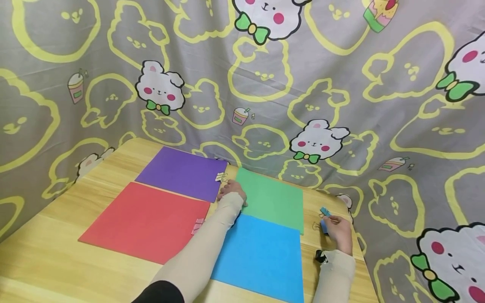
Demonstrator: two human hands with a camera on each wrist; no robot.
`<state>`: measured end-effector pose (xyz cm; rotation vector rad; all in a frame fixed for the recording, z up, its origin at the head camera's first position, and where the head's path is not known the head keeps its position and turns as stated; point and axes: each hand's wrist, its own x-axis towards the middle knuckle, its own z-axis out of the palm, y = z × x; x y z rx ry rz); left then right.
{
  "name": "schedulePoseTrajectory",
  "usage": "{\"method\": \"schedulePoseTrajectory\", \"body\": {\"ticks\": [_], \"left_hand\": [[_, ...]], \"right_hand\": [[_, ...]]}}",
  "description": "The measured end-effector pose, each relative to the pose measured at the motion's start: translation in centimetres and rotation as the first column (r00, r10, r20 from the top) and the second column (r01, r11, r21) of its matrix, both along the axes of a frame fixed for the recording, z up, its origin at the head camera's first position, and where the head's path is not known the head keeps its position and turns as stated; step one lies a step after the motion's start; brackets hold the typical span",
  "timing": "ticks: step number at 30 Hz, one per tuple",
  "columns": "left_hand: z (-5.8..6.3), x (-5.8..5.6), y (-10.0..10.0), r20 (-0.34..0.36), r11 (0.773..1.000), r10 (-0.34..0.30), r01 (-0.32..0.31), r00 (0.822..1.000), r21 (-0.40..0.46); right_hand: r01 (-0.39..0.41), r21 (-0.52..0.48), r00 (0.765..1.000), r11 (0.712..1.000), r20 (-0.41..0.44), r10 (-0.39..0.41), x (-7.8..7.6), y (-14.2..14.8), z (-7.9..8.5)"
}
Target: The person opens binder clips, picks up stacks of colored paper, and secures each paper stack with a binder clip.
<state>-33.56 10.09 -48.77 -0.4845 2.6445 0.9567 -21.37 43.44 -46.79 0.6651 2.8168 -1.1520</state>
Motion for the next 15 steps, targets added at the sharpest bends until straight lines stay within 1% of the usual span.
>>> {"method": "schedulePoseTrajectory", "body": {"ticks": [2,5,9,10,12,13,15], "left_hand": [[0.0,0.0,-0.4,0.004,0.999,-0.043,0.043,0.999,0.011],[0.4,0.2,-1.3,-0.02,0.994,-0.098,0.099,0.995,0.048],[1.6,1.0,-2.7,-0.074,0.978,-0.157,0.166,0.985,0.131],[2.0,1.2,-3.0,-0.086,0.972,-0.174,0.185,0.981,0.146],[2.5,1.5,-3.5,-0.105,0.961,-0.204,0.219,0.973,0.168],[2.6,1.5,-3.7,-0.11,0.956,-0.215,0.232,0.97,0.178],[2.1,0.9,-3.9,-0.124,0.952,-0.237,0.256,0.963,0.167]], "right_hand": [[0.005,-0.011,1.0,1.0,0.014,-0.004,0.0,0.0,-0.1],[0.015,-0.02,1.0,1.0,0.008,-0.015,-0.1,0.0,-0.2],[0.041,-0.012,0.999,0.999,-0.02,-0.041,-0.2,0.1,-0.4],[0.047,-0.009,0.999,0.999,-0.024,-0.048,-0.2,0.1,-0.4],[0.054,-0.001,0.998,0.999,-0.028,-0.054,-0.2,0.3,-0.4],[0.058,0.001,0.998,0.998,-0.028,-0.058,-0.2,0.3,-0.4],[0.056,0.012,0.998,0.998,-0.04,-0.056,-0.3,0.4,-0.5]]}}
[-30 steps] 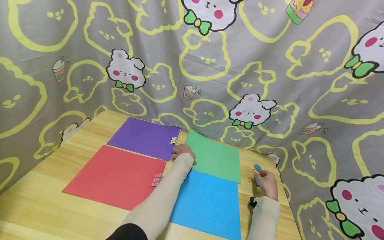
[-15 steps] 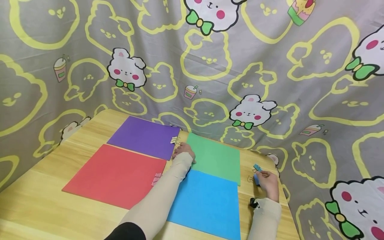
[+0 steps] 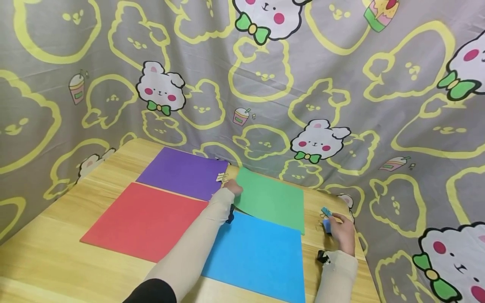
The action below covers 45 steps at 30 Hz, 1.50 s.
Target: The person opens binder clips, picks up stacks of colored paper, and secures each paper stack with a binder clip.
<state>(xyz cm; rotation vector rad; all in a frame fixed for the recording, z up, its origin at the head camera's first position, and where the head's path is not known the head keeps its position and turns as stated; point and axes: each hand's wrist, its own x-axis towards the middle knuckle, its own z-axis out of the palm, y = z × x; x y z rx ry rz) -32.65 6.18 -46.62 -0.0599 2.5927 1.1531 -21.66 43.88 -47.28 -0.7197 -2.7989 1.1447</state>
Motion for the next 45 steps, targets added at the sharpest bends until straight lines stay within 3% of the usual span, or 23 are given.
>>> {"method": "schedulePoseTrajectory", "body": {"ticks": [2,5,9,10,12,14,17,19,21,23,26,30,33,35,38,42,45], "left_hand": [[-0.9,-1.3,-0.1,0.003,1.0,-0.017,0.016,1.0,0.011],[-3.2,-3.8,-0.5,-0.016,0.997,-0.045,0.045,0.999,0.057],[-10.1,-8.8,-0.7,-0.09,0.986,-0.111,0.121,0.99,0.117],[-11.3,-9.5,-0.7,-0.11,0.984,-0.127,0.139,0.986,0.109],[-12.1,-10.0,-0.8,-0.088,0.98,-0.139,0.15,0.986,0.132],[-9.8,-8.3,-0.8,-0.052,0.983,-0.127,0.133,0.991,0.127],[-4.4,-3.9,-1.3,-0.024,0.988,-0.088,0.09,0.996,0.127],[-1.6,-1.4,-1.7,-0.034,0.989,-0.069,0.072,0.997,0.13],[0.8,0.8,-2.2,-0.039,0.984,-0.065,0.07,0.997,0.163],[1.9,1.7,-2.3,-0.005,0.974,-0.061,0.061,0.998,0.217],[0.5,0.8,-2.2,0.007,0.958,-0.056,0.052,0.998,0.283],[-2.0,-1.3,-1.8,0.054,0.929,-0.043,0.02,0.998,0.369],[-2.5,-1.5,-1.8,0.091,0.904,-0.037,-0.006,0.995,0.428],[-2.7,-1.5,-1.9,0.092,0.896,-0.03,-0.014,0.995,0.443],[-2.6,-1.1,-2.1,0.1,0.867,-0.018,-0.035,0.995,0.497],[-2.8,-0.9,-1.9,0.112,0.819,-0.012,-0.054,0.994,0.571],[-3.0,-1.1,-1.6,0.114,0.792,-0.015,-0.058,0.993,0.607]], "right_hand": [[-0.011,0.011,1.0,1.0,-0.01,0.011,-0.1,0.1,0.0],[-0.045,0.016,0.999,0.999,0.006,0.045,-0.2,0.1,0.0],[-0.108,0.02,0.993,0.994,0.046,0.107,-0.2,0.0,0.1],[-0.123,0.029,0.992,0.992,0.045,0.121,-0.2,0.0,0.1],[-0.141,0.035,0.989,0.989,0.04,0.139,-0.1,-0.1,0.1],[-0.146,0.044,0.989,0.988,0.038,0.145,0.1,-0.1,0.0],[-0.145,0.046,0.989,0.988,0.032,0.143,0.3,-0.4,0.0],[-0.142,0.051,0.99,0.989,0.032,0.14,0.5,-0.5,0.1],[-0.13,0.056,0.992,0.99,0.014,0.129,0.6,-0.6,0.3],[-0.109,0.066,0.994,0.992,-0.005,0.109,0.7,-0.7,0.5],[-0.097,0.11,0.994,0.989,-0.039,0.102,0.5,-0.8,0.8],[-0.132,0.178,0.99,0.975,-0.035,0.14,-0.8,-1.1,0.9],[-0.168,0.247,0.984,0.954,-0.021,0.178,-2.5,-1.2,1.1],[-0.201,0.291,0.979,0.935,0.014,0.206,-3.6,-1.4,1.2],[-0.243,0.346,0.97,0.906,0.098,0.223,-4.9,-1.6,1.4],[-0.269,0.389,0.957,0.881,0.213,0.198,-5.7,-1.8,1.5],[-0.282,0.414,0.95,0.865,0.246,0.192,-5.8,-2.0,1.5]]}}
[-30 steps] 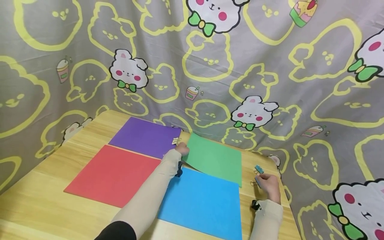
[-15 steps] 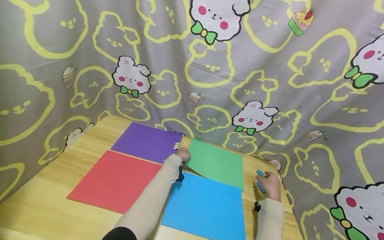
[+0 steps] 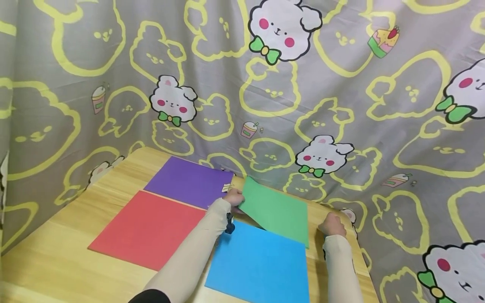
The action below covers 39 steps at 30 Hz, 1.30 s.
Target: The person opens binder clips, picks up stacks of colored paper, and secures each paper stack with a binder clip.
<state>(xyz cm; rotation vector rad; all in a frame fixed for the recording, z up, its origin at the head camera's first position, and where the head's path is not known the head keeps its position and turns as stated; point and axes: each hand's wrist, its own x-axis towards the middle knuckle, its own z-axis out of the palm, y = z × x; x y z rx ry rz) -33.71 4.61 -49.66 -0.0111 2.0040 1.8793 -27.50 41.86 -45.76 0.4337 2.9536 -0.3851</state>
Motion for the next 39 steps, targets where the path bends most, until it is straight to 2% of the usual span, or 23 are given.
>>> {"method": "schedulePoseTrajectory", "body": {"ticks": [3,7,14,17,23,29,33,39], "left_hand": [[-0.1,-0.2,0.2,0.013,0.997,0.003,-0.004,1.0,0.076],[0.7,0.2,0.1,0.015,0.986,0.008,-0.01,1.0,0.169],[3.3,2.2,-0.2,-0.059,0.981,0.031,-0.019,0.998,0.194],[3.8,2.5,-0.4,-0.066,0.974,0.035,-0.019,0.997,0.226],[2.9,1.2,-0.8,-0.078,0.963,0.088,-0.064,0.993,0.262],[1.9,0.5,-2.1,-0.092,0.937,0.142,-0.104,0.986,0.334],[1.5,0.6,-3.3,-0.084,0.926,0.167,-0.127,0.982,0.354],[1.6,1.7,-4.7,-0.096,0.935,0.182,-0.141,0.979,0.326]], "right_hand": [[-0.016,0.009,1.0,1.0,-0.001,0.016,-0.2,-0.2,-0.4],[-0.016,0.01,0.999,1.0,-0.03,0.016,-0.4,-0.3,-1.1],[0.02,0.005,0.998,1.0,-0.064,-0.019,-0.7,0.4,-1.8],[0.029,0.001,0.997,1.0,-0.073,-0.028,-0.8,0.7,-1.9],[0.018,0.024,0.993,1.0,-0.118,-0.015,-0.9,0.8,-2.4],[-0.075,0.117,0.982,0.99,-0.164,0.093,-1.0,0.5,-2.8],[-0.126,0.148,0.968,0.981,-0.197,0.154,-1.0,0.1,-2.8],[-0.125,0.162,0.973,0.979,-0.172,0.153,-1.1,-0.4,-2.5]]}}
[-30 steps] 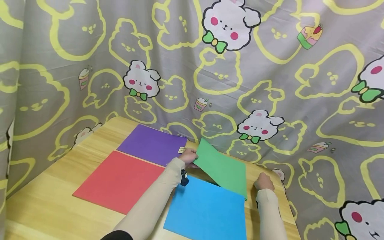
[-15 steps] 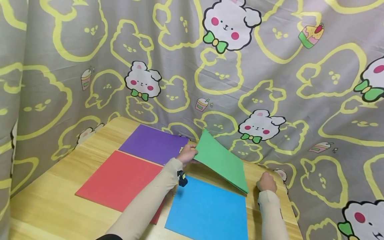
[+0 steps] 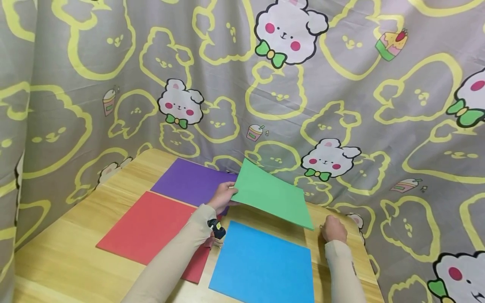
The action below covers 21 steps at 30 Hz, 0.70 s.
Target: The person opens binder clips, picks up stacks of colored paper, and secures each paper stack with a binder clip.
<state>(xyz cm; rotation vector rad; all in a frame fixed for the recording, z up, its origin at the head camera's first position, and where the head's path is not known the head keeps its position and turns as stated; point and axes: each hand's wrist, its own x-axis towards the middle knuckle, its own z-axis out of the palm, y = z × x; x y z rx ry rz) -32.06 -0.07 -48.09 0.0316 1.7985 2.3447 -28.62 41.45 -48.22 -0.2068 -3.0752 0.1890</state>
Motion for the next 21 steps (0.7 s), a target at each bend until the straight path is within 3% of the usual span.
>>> {"method": "schedulePoseTrajectory", "body": {"ticks": [3,7,12,15,21], "left_hand": [[0.0,0.7,-0.5,-0.003,1.0,-0.008,0.008,1.0,-0.002],[0.1,1.5,-0.8,-0.009,1.0,-0.028,0.028,1.0,-0.002],[-0.6,1.9,-1.2,-0.013,0.999,-0.031,0.032,0.999,0.023],[-0.9,2.2,-1.5,-0.014,0.999,-0.032,0.033,0.999,0.027],[-1.1,2.3,-1.9,-0.004,0.999,-0.017,0.017,1.0,0.03]], "right_hand": [[0.004,0.014,1.0,1.0,0.015,-0.004,0.1,-0.3,0.1],[0.013,-0.005,1.0,1.0,-0.026,-0.013,0.4,-0.5,0.1],[0.04,-0.122,0.995,0.992,-0.081,-0.05,0.8,-0.5,0.2],[0.089,-0.246,0.992,0.965,-0.064,-0.108,1.1,-0.3,0.4],[0.191,-0.435,0.974,0.88,-0.03,-0.226,2.0,0.0,0.7]]}}
